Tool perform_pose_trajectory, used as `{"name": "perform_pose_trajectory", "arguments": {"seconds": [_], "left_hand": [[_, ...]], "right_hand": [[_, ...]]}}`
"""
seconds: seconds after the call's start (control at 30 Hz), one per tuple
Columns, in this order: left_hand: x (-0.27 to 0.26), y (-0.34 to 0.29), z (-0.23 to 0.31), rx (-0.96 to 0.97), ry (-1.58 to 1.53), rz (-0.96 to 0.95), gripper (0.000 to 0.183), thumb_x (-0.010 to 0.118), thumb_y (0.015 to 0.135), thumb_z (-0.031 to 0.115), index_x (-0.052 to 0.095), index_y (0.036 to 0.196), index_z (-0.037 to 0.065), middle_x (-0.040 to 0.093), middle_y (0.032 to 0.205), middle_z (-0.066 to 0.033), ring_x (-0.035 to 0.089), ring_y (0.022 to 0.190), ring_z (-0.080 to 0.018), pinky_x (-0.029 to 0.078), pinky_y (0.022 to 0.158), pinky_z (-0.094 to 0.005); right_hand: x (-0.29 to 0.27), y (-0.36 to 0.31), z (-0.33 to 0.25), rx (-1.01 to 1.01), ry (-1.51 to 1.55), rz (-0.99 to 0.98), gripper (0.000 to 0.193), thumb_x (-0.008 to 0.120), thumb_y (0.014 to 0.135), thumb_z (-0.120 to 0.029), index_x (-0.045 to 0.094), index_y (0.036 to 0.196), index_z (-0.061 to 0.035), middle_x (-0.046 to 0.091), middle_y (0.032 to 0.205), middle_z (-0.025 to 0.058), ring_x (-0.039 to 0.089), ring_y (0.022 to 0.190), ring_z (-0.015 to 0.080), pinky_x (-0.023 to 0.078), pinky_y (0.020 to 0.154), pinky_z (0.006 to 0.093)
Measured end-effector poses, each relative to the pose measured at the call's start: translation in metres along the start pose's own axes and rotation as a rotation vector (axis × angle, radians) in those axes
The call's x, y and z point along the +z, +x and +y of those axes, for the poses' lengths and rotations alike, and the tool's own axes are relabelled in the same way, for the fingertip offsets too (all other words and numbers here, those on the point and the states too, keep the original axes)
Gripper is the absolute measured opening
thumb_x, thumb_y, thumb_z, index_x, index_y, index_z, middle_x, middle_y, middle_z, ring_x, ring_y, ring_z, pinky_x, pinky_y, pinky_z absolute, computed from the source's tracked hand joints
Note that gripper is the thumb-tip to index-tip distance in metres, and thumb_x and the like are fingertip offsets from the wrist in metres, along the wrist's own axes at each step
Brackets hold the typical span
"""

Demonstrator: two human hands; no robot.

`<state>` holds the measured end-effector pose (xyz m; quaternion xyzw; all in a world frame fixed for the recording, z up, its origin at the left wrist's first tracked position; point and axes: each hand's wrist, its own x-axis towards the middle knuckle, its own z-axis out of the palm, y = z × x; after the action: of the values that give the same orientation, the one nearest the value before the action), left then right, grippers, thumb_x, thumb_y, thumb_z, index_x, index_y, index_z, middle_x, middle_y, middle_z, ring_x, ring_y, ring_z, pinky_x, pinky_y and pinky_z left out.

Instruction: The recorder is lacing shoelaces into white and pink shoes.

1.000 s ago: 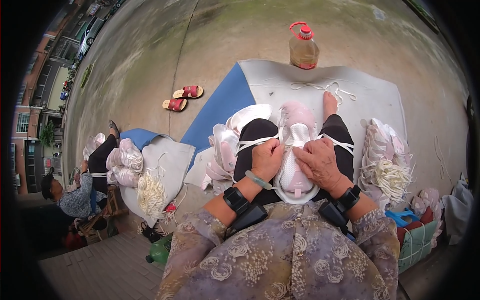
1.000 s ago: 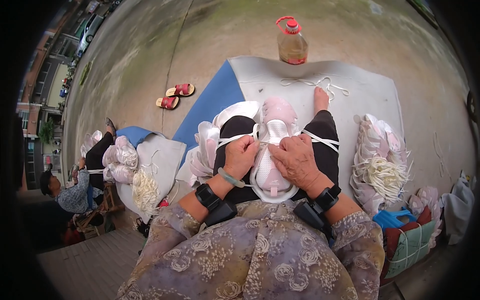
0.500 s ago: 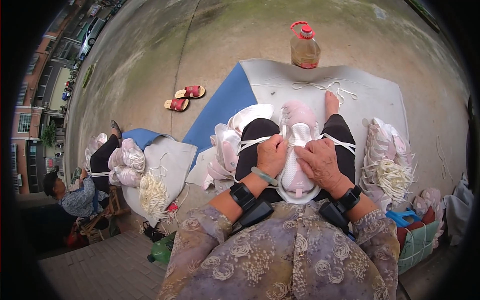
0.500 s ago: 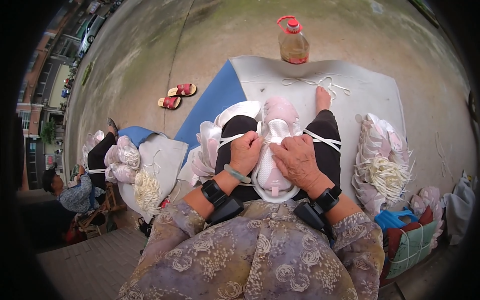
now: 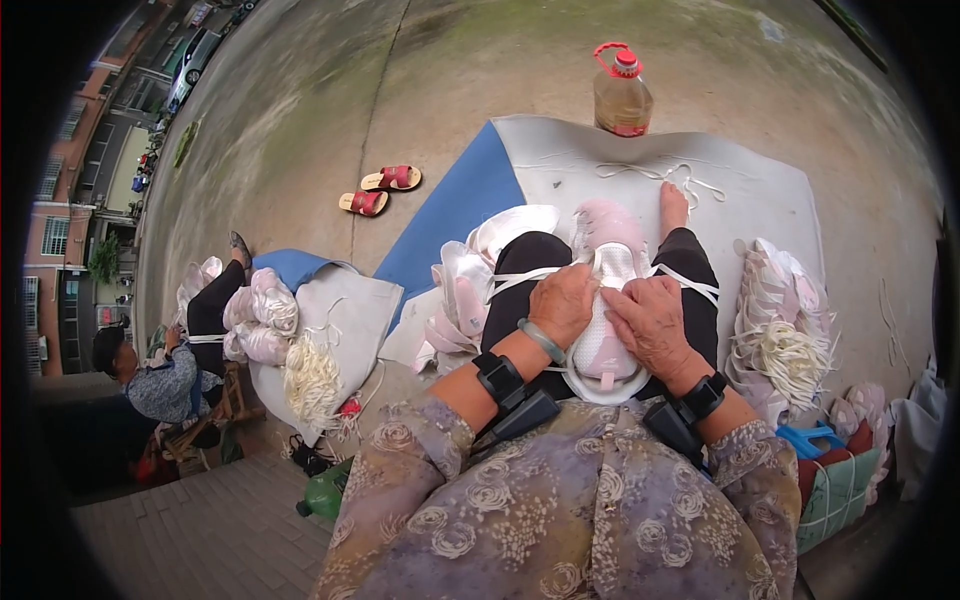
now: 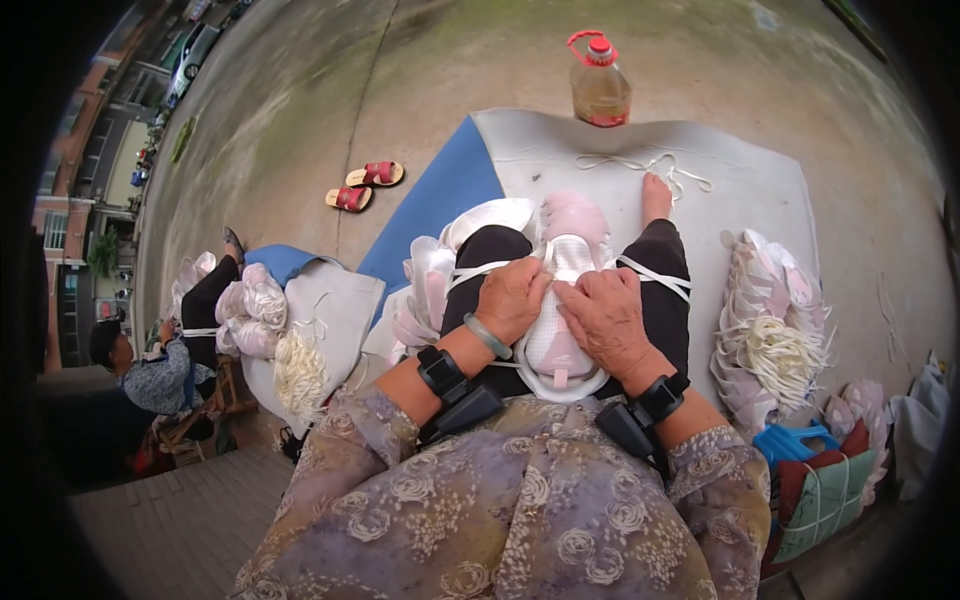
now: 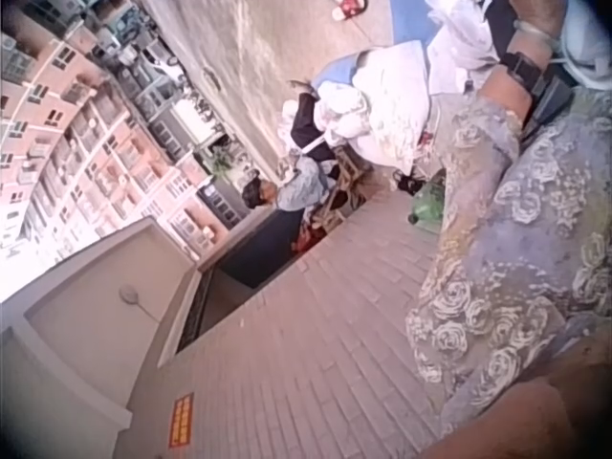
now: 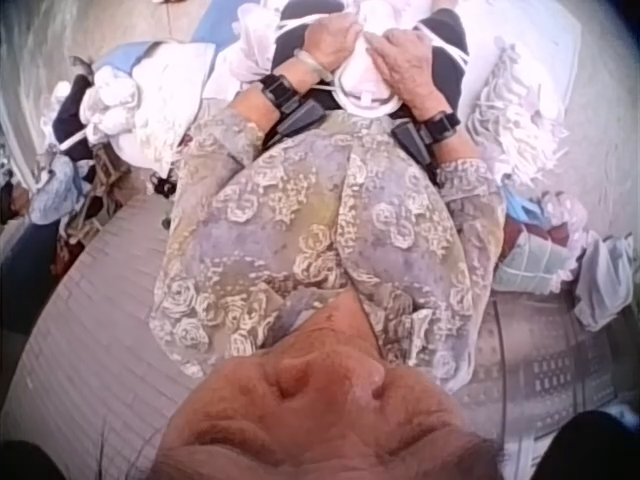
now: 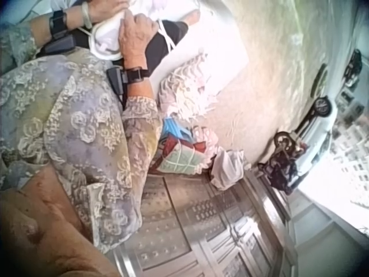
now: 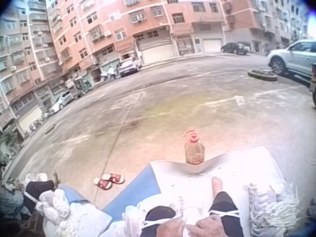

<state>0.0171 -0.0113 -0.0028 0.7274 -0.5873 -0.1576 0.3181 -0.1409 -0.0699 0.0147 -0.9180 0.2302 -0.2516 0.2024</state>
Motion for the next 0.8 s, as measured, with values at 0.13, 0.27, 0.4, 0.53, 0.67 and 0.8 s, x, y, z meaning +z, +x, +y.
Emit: {"name": "perform_pose_trajectory", "arguments": {"seconds": [0.13,0.27,0.4,0.53,0.67,0.8], "left_hand": [[-0.014,-0.006,0.008,-0.134,-0.047,-0.051,0.024,0.061,0.077,0.017,0.05,0.091,0.002,0.057,0.077,-0.0169,0.057,0.069,-0.0349,0.045,0.06,-0.0415],[-0.019,-0.013,0.005,0.012,-0.114,-0.081,0.037,0.06,0.076,0.017,0.049,0.107,-0.001,0.059,0.095,-0.0209,0.059,0.082,-0.0374,0.048,0.07,-0.0423],[-0.021,-0.014,0.004,0.117,-0.075,-0.129,0.046,0.061,0.075,0.018,0.047,0.114,-0.002,0.059,0.099,-0.0221,0.06,0.086,-0.0365,0.048,0.074,-0.041],[-0.021,-0.013,0.006,0.13,0.001,-0.165,0.052,0.066,0.071,0.02,0.05,0.116,0.001,0.061,0.092,-0.0196,0.061,0.076,-0.0314,0.049,0.07,-0.0362],[-0.027,-0.009,0.017,0.027,0.082,-0.316,0.045,0.066,0.072,0.024,0.051,0.107,0.0,0.06,0.089,-0.0208,0.059,0.08,-0.0368,0.047,0.07,-0.0418],[-0.033,-0.006,0.022,0.0,0.109,-0.351,0.04,0.064,0.074,0.024,0.05,0.103,0.0,0.06,0.084,-0.0208,0.059,0.079,-0.0379,0.046,0.068,-0.0438]], "right_hand": [[0.001,-0.002,0.0,0.006,-0.006,0.002,0.03,0.064,0.071,-0.012,0.059,0.1,-0.013,0.048,0.078,0.0023,0.049,0.077,0.0197,0.034,0.078,0.0385],[0.011,-0.009,0.004,0.014,-0.04,0.003,0.032,0.064,0.071,-0.013,0.058,0.102,-0.0134,0.048,0.079,0.0024,0.05,0.079,0.0201,0.033,0.084,0.043],[0.017,-0.014,0.005,0.017,-0.063,0.019,0.033,0.064,0.072,-0.013,0.056,0.104,-0.0134,0.048,0.079,0.0019,0.05,0.08,0.0201,0.031,0.09,0.0477],[0.015,-0.016,0.007,0.012,-0.085,0.019,0.033,0.064,0.073,-0.014,0.056,0.105,-0.0135,0.048,0.079,0.0017,0.05,0.08,0.02,0.031,0.09,0.0493],[0.014,-0.017,0.006,0.016,-0.097,0.01,0.031,0.062,0.074,-0.015,0.057,0.104,-0.0137,0.049,0.08,0.0014,0.051,0.081,0.0198,0.03,0.091,0.05],[0.015,-0.017,0.005,0.022,-0.087,0.023,0.03,0.062,0.075,-0.016,0.057,0.104,-0.0135,0.05,0.081,0.0011,0.051,0.082,0.0198,0.031,0.091,0.0501]]}}
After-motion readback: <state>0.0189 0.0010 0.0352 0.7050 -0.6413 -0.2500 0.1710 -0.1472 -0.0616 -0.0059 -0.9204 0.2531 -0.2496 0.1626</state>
